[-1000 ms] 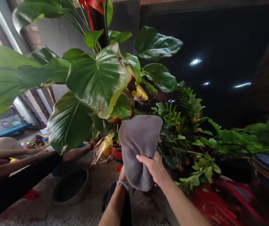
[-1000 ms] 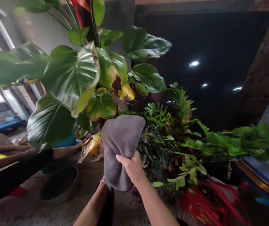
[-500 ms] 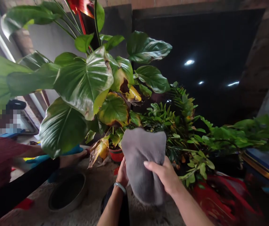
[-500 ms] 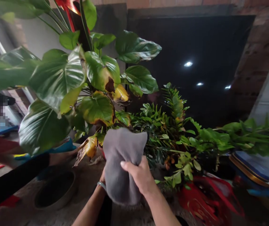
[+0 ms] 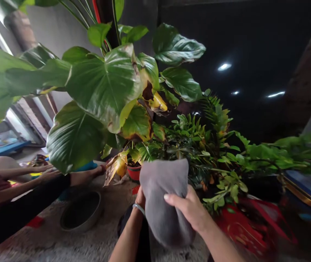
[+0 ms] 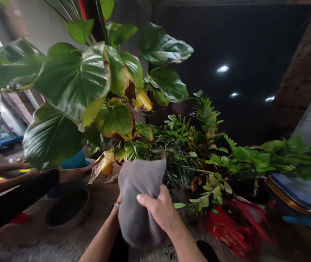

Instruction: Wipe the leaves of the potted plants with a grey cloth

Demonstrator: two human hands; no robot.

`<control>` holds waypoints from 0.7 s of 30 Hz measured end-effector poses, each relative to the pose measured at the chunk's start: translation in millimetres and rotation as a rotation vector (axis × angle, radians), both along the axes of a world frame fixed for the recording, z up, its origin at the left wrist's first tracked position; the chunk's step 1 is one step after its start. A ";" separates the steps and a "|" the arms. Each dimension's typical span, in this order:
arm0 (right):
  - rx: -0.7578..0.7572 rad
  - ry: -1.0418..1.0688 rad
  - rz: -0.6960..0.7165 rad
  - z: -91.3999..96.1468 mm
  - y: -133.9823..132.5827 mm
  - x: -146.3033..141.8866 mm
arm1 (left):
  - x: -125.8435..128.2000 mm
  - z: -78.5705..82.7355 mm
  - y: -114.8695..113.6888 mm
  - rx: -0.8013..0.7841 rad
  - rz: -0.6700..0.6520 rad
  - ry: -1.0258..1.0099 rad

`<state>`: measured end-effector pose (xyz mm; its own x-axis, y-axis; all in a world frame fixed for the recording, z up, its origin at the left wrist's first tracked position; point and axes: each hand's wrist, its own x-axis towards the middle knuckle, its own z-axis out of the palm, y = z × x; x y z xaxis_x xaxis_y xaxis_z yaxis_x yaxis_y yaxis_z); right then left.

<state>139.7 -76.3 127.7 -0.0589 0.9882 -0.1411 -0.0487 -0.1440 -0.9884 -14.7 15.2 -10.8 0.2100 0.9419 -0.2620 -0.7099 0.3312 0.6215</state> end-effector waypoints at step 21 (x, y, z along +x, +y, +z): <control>-0.156 0.213 -0.382 -0.8 12.8 34.0 | 19.7 -1.9 -6.6 0.061 0.054 0.284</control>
<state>173.7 -63.6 126.9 0.2617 0.9126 -0.3142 -0.3268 -0.2225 -0.9185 4.9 8.6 -12.7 0.0853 0.9655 -0.2460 -0.5200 0.2538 0.8156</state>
